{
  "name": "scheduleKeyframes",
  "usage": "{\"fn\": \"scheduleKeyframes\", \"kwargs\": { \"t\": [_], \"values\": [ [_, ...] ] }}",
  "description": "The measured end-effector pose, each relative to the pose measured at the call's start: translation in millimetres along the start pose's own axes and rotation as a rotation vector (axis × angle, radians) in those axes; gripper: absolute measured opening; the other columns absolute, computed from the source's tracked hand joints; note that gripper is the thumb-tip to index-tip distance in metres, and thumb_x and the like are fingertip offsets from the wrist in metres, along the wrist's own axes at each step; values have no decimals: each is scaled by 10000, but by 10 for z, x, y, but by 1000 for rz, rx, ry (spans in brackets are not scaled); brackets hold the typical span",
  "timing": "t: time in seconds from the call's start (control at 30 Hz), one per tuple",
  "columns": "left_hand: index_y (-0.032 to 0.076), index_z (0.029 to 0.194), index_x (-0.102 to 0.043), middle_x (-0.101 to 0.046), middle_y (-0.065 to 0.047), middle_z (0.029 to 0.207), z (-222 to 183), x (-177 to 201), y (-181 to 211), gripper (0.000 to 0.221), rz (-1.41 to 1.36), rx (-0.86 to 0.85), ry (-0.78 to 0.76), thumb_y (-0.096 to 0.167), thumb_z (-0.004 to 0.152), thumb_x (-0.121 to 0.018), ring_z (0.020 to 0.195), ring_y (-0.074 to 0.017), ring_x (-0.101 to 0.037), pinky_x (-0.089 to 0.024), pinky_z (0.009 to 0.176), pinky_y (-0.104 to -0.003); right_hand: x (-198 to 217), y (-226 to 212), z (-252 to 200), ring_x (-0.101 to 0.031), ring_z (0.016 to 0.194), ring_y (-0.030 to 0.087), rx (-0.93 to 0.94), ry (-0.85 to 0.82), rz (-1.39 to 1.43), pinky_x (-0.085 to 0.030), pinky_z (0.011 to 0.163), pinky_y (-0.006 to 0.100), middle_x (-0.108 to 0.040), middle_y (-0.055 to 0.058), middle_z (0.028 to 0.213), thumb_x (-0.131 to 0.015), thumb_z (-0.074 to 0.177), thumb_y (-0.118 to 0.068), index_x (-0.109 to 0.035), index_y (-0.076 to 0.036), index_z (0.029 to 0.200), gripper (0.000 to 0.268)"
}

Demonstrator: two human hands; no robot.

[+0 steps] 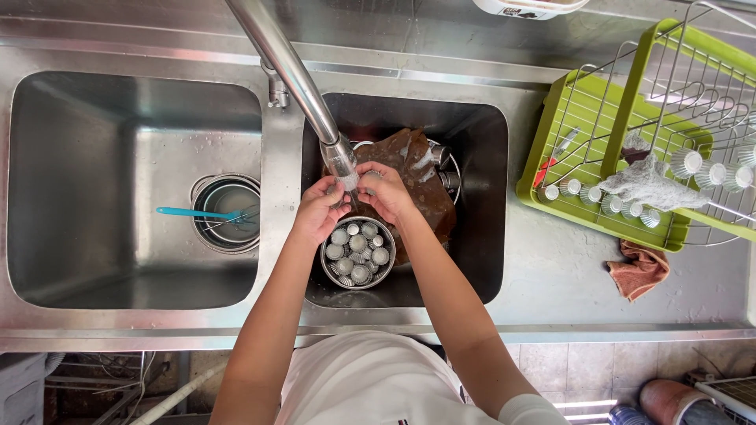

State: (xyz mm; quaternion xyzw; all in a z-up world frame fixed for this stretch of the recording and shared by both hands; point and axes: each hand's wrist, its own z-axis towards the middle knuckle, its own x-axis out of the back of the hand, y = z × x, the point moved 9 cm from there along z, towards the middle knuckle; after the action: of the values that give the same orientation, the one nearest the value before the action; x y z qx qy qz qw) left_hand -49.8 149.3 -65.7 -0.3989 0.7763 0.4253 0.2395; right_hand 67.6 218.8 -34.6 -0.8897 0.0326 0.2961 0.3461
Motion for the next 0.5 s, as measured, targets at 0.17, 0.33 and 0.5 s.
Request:
{"fn": "scheduleKeyframes", "kwargs": {
  "t": [0.17, 0.33, 0.5],
  "values": [
    [106, 1173, -555, -696, -71, 1077, -134, -343, 275, 384, 236, -127, 64, -33, 841, -690, 967, -175, -683, -574, 839, -342, 279, 2, -5, -567, 738, 104, 55, 94, -15, -525, 660, 280, -646, 31, 874, -742, 926, -85, -701, -32, 1031, 124],
    [36, 1216, -557, -675, -111, 1093, -41, -435, 275, 314, 326, -159, 37, 51, 926, -676, 890, -202, -692, -613, 770, -367, 619, 111, -55, -575, 754, 120, 30, 143, 188, -520, 670, 273, -656, 36, 903, -764, 938, -167, -666, -58, 972, 150],
    [75, 1200, -536, -753, -151, 991, -32, -458, 142, 278, 264, 8, 125, 258, 991, -532, 718, -214, -708, -606, 626, -358, 693, 151, -195, -565, 758, 143, -12, 215, 411, -484, 630, 261, -641, 46, 948, -748, 961, -219, -663, -65, 1029, 189]
  ]
}}
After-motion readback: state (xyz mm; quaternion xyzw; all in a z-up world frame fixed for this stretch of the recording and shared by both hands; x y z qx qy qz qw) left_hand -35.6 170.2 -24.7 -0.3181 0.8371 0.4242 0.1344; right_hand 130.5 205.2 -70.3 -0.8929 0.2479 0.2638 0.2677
